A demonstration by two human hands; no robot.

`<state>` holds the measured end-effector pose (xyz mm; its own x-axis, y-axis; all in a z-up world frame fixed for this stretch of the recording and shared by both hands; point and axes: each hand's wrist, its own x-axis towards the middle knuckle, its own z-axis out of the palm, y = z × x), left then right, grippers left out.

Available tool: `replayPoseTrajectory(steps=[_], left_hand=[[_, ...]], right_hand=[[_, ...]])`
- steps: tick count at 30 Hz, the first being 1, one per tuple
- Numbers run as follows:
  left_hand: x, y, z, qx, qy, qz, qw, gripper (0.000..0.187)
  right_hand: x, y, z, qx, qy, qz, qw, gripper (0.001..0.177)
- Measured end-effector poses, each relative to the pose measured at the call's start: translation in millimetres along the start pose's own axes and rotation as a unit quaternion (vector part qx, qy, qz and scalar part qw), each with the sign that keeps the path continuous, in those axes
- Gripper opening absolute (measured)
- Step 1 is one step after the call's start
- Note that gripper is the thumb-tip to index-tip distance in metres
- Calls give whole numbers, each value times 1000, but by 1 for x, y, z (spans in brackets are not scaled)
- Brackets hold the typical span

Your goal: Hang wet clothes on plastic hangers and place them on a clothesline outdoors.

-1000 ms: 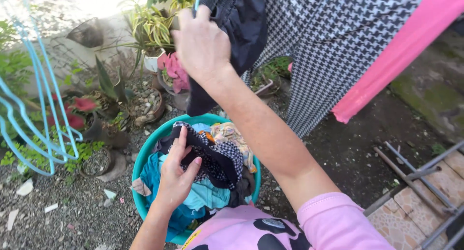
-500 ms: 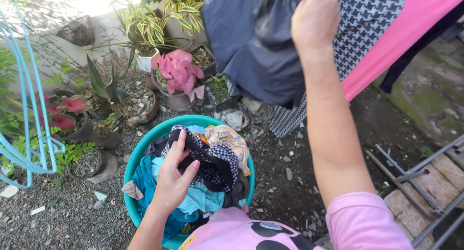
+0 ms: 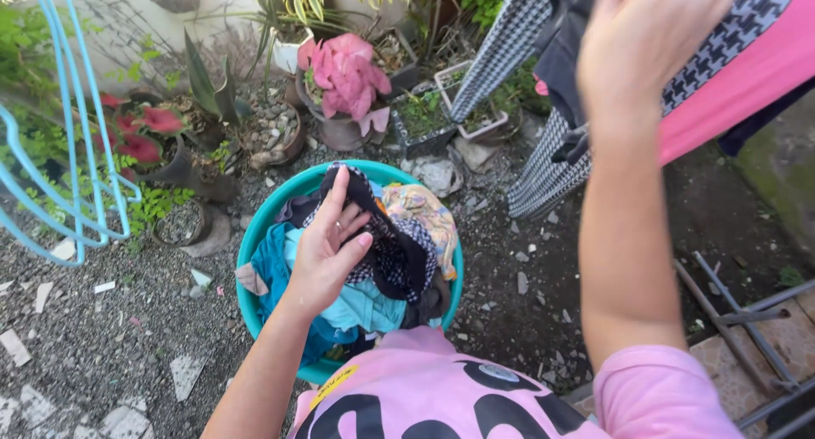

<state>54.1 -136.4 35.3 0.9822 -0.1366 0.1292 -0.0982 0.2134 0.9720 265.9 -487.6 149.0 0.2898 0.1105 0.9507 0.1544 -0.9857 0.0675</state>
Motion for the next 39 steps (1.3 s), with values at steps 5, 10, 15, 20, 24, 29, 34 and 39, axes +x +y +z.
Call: replayPoseTrajectory(steps=[5,10,15,20,24,29,34,39], left_hand=[[2,11,3,-41,-2,50,998,92],[-11,33,2,-36,16,83,996,92],[-31,39,-25,299,134,138,935,90],[-48,17,-73,687,197,60,696,85],[-66,2,-102,754,225,85,611,71],[-84,12,-100,699,348,202,592,44],[-77,44,-79,619,402,36,674,15],[-75,55,-67,378,401,-114,827,10]], right_hand=[[-83,-146,-89,507,-336,-12,793,56],[-189,-199,-62,420,-441,102,786,47],[-245,-165,-12,366,-427,154,813,30],[-159,-122,-22,634,-388,437,506,38],[-100,-110,-40,671,-407,370,498,34],[-55,-118,-79,712,-176,331,594,27],[-63,-137,-54,548,-323,192,748,27],[-68,-151,-48,694,-277,309,588,21]])
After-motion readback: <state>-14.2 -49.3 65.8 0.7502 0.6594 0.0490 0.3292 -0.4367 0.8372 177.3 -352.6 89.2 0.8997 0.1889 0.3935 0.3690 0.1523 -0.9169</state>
